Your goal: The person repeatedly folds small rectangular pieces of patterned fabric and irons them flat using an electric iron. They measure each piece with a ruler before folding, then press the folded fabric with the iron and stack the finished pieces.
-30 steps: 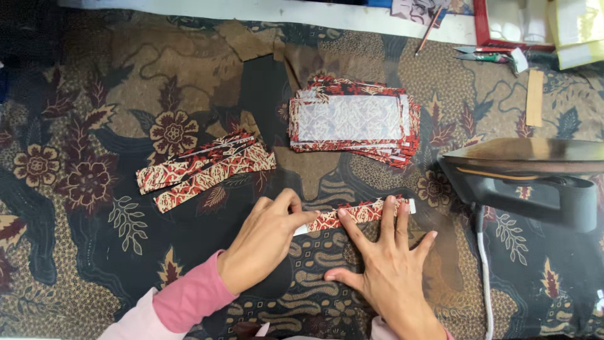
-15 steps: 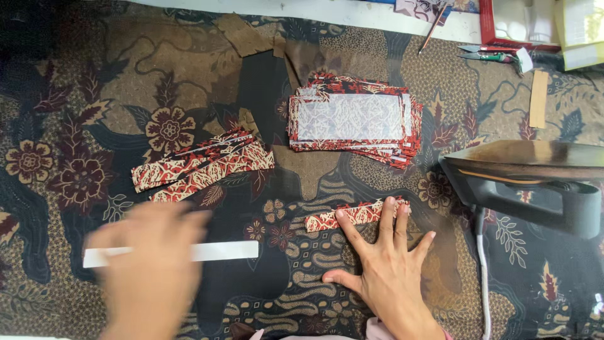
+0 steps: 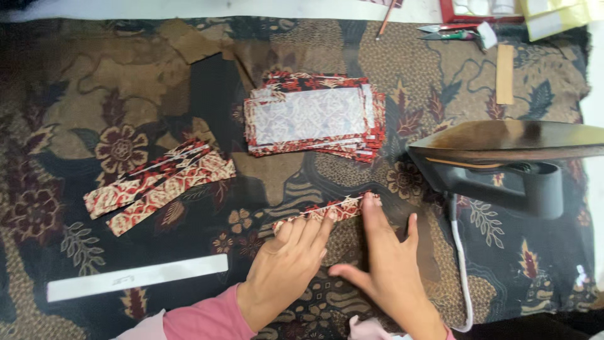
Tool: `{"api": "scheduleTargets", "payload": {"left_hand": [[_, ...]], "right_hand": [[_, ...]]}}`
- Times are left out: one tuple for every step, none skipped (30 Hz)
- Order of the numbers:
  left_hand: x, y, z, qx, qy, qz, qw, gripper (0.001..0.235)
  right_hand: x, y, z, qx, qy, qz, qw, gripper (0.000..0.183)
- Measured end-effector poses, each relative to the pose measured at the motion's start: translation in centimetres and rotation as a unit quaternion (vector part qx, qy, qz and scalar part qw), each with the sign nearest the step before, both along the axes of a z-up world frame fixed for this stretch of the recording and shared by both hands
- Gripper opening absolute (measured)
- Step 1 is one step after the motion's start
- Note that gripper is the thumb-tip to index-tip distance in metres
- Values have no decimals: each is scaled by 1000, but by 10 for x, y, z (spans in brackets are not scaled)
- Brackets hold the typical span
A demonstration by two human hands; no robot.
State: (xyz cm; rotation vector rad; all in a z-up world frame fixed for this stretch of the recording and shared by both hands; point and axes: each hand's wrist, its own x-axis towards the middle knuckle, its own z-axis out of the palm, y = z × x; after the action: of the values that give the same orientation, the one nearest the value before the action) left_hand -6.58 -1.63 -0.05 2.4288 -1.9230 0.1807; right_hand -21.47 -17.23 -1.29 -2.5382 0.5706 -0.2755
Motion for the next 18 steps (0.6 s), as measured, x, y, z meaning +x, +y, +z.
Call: {"api": "scheduleTargets", "payload": {"left_hand": [[-2, -1, 0, -13, -11, 8, 1000, 60], [-3, -2, 0, -25, -22, 20, 999, 57], [-3, -3, -1, -26, -19, 17, 999, 56], [-3, -3, -2, -25, -16, 16, 999, 55], [-3, -2, -3, -23, -14, 16, 1000, 55], [-3, 0, -4, -22, -7, 11, 1000, 55], [-4, 1, -4, -20, 0, 6, 1000, 55], [-2, 1, -5, -22, 5, -1, 1000, 56], [-2, 1, -5, -26, 3, 4, 1000, 55], [-2, 0, -5, -32, 1, 8, 999, 55], [-2, 0, -6, -38, 0, 12, 999, 54], [-2, 0, -6, -36, 0, 11, 999, 55], [-2, 0, -5, -34, -1, 10, 999, 56], [-2, 0, -5, -32, -2, 10, 999, 56], [-1, 0, -5, -34, 4, 10, 999, 57], [-1, 0, -5, -36, 12, 12, 999, 58], [-1, 0, -4, -37, 19, 14, 999, 59], [-1, 1, -3, -47, 17, 14, 999, 58]], "right_hand": [[-9, -5, 0, 96, -47, -58, 993, 98], [-16, -12, 0, 191, -94, -112, 971, 87], [-20, -19, 0, 195, -204, -174, 943, 72], [-25, -32, 1, 203, -276, -212, 915, 65], [-28, -45, 3, 206, -347, -244, 882, 59], [-27, -60, 5, 211, -380, -261, 862, 59], [-26, -73, 6, 217, -374, -258, 864, 53], [-24, -89, 9, 220, -372, -255, 865, 48], [-22, -101, 11, 223, -369, -252, 866, 43], [-21, -110, 14, 261, -377, -220, 861, 35], [-20, -118, 19, 299, -385, -187, 853, 28], [-21, -122, 27, 291, -365, -175, 867, 24], [-21, -125, 35, 282, -346, -163, 880, 21], [-23, -123, 46, 226, -299, -172, 911, 21], [-21, -120, 54, 160, -223, -172, 946, 24], [-19, -117, 62, 89, -146, -166, 971, 28], [-18, -113, 72, 7, -42, -147, 988, 33], [-14, -110, 79, -75, 63, -125, 987, 40]]}}
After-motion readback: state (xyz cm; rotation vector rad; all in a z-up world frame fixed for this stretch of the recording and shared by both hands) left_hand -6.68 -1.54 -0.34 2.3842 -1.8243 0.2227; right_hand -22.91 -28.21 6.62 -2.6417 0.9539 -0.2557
